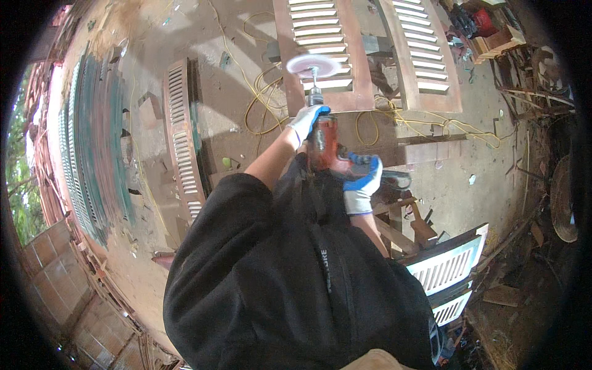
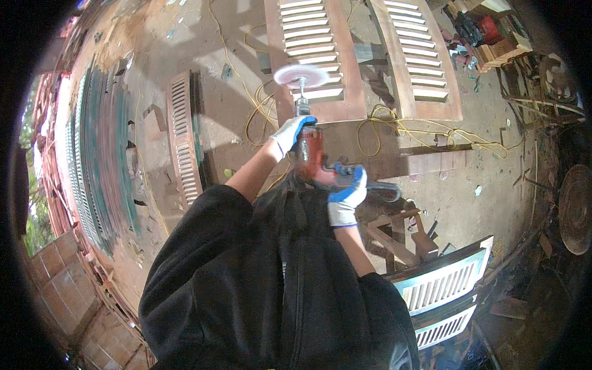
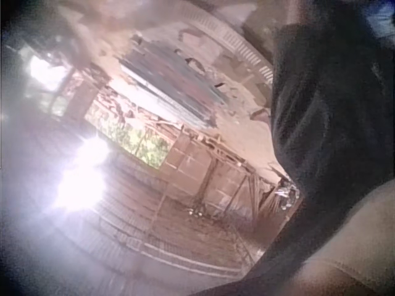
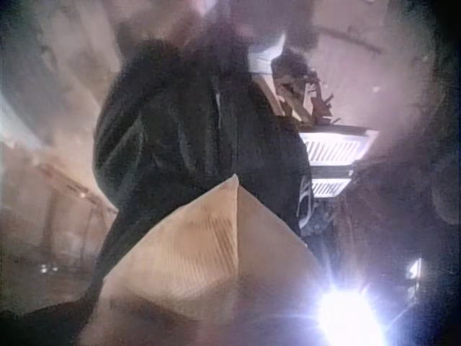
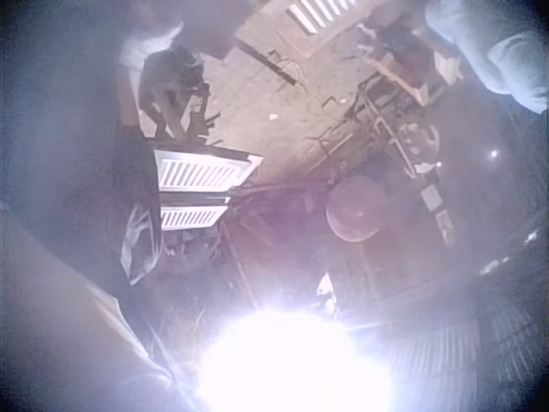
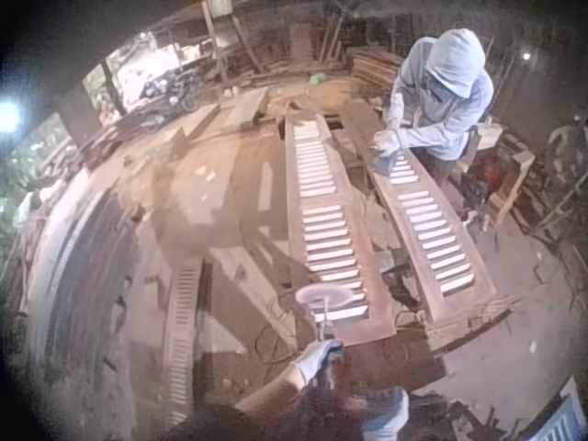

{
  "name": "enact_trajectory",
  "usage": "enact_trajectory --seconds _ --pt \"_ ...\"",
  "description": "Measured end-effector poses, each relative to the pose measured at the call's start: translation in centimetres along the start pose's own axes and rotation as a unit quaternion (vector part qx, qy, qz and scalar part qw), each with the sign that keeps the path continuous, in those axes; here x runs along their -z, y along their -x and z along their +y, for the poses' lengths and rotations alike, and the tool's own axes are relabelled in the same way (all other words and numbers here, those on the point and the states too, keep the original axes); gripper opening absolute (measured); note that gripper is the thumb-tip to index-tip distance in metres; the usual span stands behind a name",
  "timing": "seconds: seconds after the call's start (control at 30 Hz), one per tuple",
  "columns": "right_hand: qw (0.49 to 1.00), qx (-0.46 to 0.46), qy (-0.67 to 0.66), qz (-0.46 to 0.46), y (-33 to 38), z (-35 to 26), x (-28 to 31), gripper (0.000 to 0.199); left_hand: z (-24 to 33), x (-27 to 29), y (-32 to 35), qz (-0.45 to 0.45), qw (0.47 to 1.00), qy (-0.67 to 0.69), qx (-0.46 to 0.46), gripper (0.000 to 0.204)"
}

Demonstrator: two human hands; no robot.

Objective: The person sands the surface of wooden louvered shutters using a handheld power sander. They move the sander across the slats and frame, then switch to a different power tool with a rotating pad to continue smoothing the wood. The shutters remain on a workbench throughout.

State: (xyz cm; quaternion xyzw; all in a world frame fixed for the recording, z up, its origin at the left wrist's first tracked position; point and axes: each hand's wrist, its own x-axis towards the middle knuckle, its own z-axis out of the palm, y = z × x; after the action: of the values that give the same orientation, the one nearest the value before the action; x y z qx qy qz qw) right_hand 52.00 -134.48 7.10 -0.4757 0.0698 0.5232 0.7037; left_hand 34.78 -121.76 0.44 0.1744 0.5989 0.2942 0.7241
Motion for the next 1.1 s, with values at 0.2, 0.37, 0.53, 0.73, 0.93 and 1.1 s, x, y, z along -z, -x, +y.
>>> enact_trajectory --seconds 0.2,0.37,0.53,0.73,0.93,1.1 --pt "0.997 0.060 0.035 -0.041 -2.9 -2.7 3.7 0.024 -3.9 -3.5 -0.7 -0.023 0.995 0.093 -0.030 0.022" --pt "0.994 0.077 0.067 -0.034 -3.5 -4.3 4.4 0.024 -4.0 -6.2 -1.7 -0.008 0.997 0.080 -0.010 0.027" --pt "0.998 0.045 0.002 -0.049 -2.7 -4.6 4.9 0.024 -5.7 -6.1 -1.6 0.001 0.997 0.079 0.009 0.027" --pt "0.991 0.110 0.072 0.019 -3.8 -4.4 6.7 0.024 -5.7 -8.3 -3.0 -0.024 0.995 0.092 0.042 0.027" --pt "0.995 0.075 0.070 0.022 -2.7 -3.6 5.3 0.024 -4.5 -6.1 -1.0 0.022 0.998 0.012 0.050 0.023" --pt "0.998 0.041 0.041 0.023 -1.2 -1.3 4.7 0.021 -4.8 -3.1 -1.5 0.018 0.998 0.003 0.060 0.025"
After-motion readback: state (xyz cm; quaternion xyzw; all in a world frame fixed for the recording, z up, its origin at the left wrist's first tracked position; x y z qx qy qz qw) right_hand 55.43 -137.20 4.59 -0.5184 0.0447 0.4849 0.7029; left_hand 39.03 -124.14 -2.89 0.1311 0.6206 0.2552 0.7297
